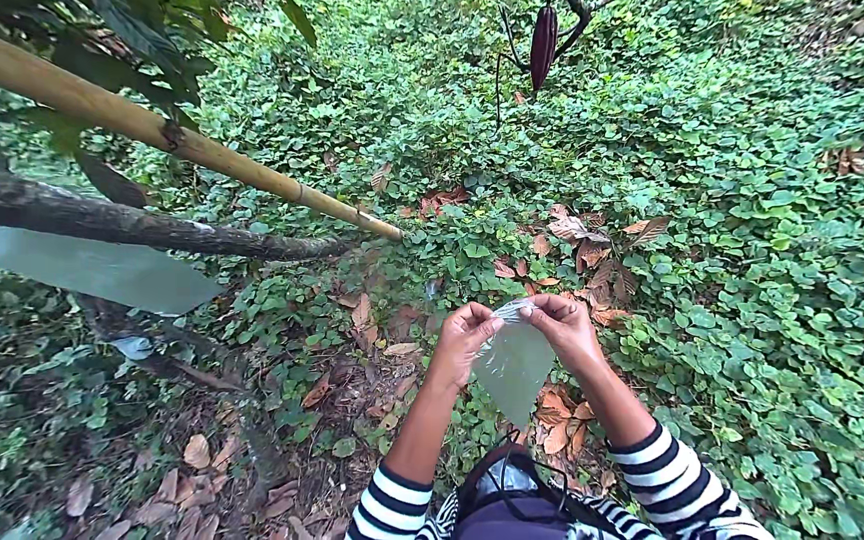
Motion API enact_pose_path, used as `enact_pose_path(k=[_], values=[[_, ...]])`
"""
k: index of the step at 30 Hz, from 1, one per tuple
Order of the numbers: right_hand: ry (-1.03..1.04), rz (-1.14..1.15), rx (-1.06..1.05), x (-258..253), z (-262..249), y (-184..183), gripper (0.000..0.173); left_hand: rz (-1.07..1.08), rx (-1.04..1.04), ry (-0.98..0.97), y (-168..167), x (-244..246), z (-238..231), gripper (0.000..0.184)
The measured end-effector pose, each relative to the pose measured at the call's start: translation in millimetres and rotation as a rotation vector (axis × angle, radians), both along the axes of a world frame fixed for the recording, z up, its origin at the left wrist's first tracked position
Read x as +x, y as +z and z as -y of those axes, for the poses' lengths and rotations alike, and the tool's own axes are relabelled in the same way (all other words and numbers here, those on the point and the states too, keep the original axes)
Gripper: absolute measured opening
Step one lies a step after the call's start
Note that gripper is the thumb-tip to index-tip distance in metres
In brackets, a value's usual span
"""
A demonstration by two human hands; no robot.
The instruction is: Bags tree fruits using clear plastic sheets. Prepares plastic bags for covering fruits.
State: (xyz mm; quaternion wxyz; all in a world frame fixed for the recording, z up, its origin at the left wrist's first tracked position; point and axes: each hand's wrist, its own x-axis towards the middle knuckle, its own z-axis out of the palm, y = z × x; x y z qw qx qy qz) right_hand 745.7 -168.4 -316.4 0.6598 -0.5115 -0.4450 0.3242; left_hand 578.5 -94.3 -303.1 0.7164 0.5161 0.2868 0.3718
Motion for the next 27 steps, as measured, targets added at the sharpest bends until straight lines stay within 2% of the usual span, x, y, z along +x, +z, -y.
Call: enact_pose_path(k=[3, 5, 8, 12, 15, 20, 23, 27], values=[[-0.044, 0.056, 0.028, -7.8, 0.2, -1.6, 0.004, 0.097, -0.128, 0.015, 0.2, 2.3, -0.1, 0.018], [-0.063, 0.175, 0.074, -17.0, 2.5, -5.5, 0.010, 0.115, -0.132, 0.041, -1.6, 4.6, 1.1, 0.017], [-0.122, 0.429, 0.158, -33.4, 4.6, -10.9, 0.027, 0.102, -0.078, 0.057, -4.2, 8.7, 5.2, 0.018], [-0.245, 0.622, 0.169, -36.8, -4.3, -21.7, 0.030, 0.087, 0.054, 0.086, -9.0, 15.6, 13.3, 0.022], [-0.289, 0.638, 0.107, -32.9, -10.9, -28.3, 0.030, 0.058, 0.111, 0.107, -17.4, 20.2, 13.7, 0.020], [-0.269, 0.715, 0.150, -46.5, -2.5, -18.2, 0.027, 0.039, 0.154, 0.102, -18.5, 22.2, 18.9, 0.014], [-0.273, 0.667, 0.048, -39.6, -8.7, -22.9, 0.022, -0.021, 0.195, 0.105, -19.5, 20.4, 21.2, 0.011], [-0.215, 0.588, 0.104, -38.7, -3.3, -23.9, 0.020, -0.055, 0.292, 0.114, -18.5, 16.1, 19.8, 0.013]])
